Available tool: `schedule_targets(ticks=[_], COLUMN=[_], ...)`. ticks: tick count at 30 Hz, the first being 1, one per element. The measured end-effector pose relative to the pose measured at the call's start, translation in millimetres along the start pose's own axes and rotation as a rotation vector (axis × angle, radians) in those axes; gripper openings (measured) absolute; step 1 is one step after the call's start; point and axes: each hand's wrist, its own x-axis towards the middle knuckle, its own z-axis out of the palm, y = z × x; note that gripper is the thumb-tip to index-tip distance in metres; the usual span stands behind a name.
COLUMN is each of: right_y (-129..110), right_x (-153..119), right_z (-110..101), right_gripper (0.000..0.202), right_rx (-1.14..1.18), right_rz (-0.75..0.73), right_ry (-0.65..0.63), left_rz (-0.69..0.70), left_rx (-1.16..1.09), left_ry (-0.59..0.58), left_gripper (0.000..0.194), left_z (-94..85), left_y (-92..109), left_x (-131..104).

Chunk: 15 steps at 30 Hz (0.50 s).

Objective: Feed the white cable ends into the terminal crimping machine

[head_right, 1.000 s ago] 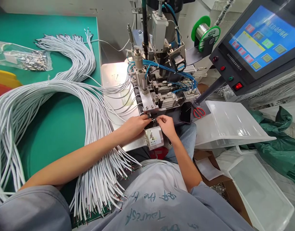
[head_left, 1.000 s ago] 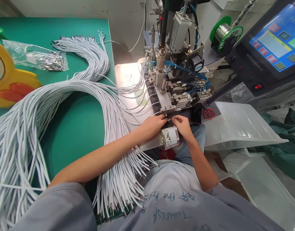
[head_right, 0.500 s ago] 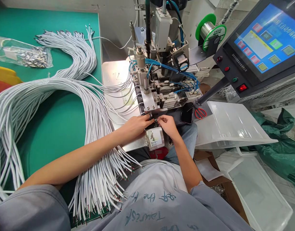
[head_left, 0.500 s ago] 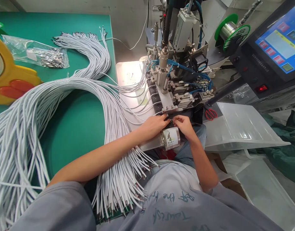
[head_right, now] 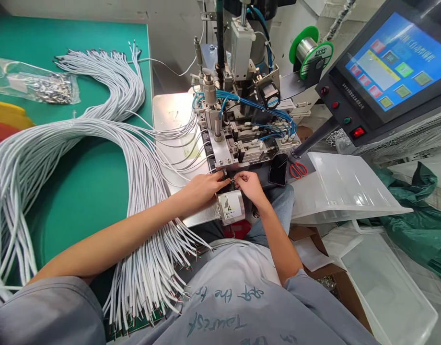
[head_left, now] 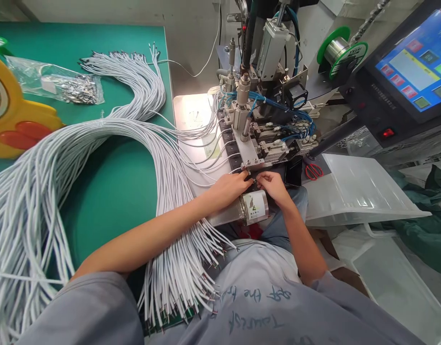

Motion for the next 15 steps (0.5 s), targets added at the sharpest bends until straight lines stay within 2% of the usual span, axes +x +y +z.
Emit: schedule_targets(ticks=[3, 6, 8, 9, 11, 13, 15], right_y=[2, 7, 9, 8, 5, 0, -6], right_x=[2, 5, 7, 6, -1, -20, -49], right_z=[1, 2, 0, -1, -4, -2, 7], right_gripper=[0.032, 0.034, 0.032, 0.031, 0.028, 0.026, 0.025], right_rx=[-0.037, -0.069, -0.119, -0.163, -0.261, -0.301, -0.285], right_rz=[0.020, -0.062, -0.125, -0.155, -0.226, -0.312, -0.386], right_ry=[-0.079, -0.149, -0.144, -0.101, 0.069, 0.261, 0.337], left_rz=[-0.018, -0.040, -0.049, -0.058, -0.089, -0.162, -0.262], left_rx=[0.012, 0.046, 0.066, 0.074, 0.081, 0.076, 0.045], left_ry=[0.013, 0.003, 0.014, 0.029, 0.054, 0.047, 0.022], left_gripper=[0.032, 0.021, 0.018, 0.017, 0.017, 0.019, 0.023], left_z=[0.4, 0.7, 1.1, 1.5, 2.3, 2.8, 3.3], left_y=[-1, -1, 0, 0, 1, 1, 0], left_x=[0, -2, -4, -5, -6, -6, -6])
